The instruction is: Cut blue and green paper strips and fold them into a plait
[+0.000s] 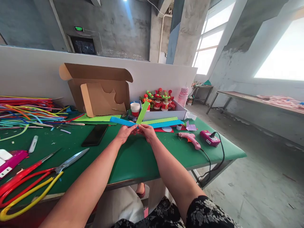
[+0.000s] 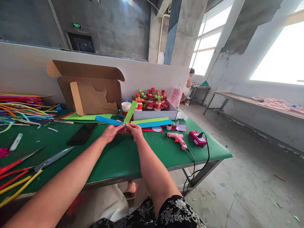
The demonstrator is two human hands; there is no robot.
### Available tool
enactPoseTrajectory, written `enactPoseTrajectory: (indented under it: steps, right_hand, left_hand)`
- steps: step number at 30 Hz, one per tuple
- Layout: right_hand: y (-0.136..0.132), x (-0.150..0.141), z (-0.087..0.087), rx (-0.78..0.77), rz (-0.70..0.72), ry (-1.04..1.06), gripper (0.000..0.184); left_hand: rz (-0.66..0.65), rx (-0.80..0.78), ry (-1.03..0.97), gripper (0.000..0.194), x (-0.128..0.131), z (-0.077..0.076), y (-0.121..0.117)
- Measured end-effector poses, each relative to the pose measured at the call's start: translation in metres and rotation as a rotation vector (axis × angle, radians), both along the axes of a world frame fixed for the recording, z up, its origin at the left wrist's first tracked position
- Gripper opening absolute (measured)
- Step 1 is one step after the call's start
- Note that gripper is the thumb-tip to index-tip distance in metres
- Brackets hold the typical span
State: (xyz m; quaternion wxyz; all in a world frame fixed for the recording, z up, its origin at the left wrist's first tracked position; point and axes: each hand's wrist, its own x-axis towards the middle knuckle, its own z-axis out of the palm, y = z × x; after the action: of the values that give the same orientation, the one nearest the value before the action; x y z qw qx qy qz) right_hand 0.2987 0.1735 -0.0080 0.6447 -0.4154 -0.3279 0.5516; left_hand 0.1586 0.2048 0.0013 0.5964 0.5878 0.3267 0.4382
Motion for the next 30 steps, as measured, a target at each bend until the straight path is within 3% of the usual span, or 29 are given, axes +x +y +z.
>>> enactPoseTrajectory:
  steps: [9,16,22,27,30]
  right_hand:
    - [-0.005,-0.004,0.007,-0.022,0.007,0.019,0.024]
    - [-0.004,-0.007,0.008,-0.04,-0.022,0.009,0.018]
    - [-0.004,-0.007,0.006,-0.067,-0.031,-0.008,0.018]
    - [-0.002,-0.008,0.005,-0.053,-0.038,-0.01,0.016]
    - [-0.002,-0.008,0.005,-0.042,-0.036,-0.011,0.017]
  left_hand:
    - [0.091,0.012,0.051,0.023,0.001,-0.013,0.008]
    - [0.177,0.031,0.03,0.023,0.003,-0.013,0.009]
    - [0.208,0.086,-0.021,0.044,0.003,-0.005,0.005]
    - [0.218,0.07,0.014,0.025,0.003,-0.008,0.007]
    - [0.222,0.044,0.035,0.027,0.003,-0.012,0.01]
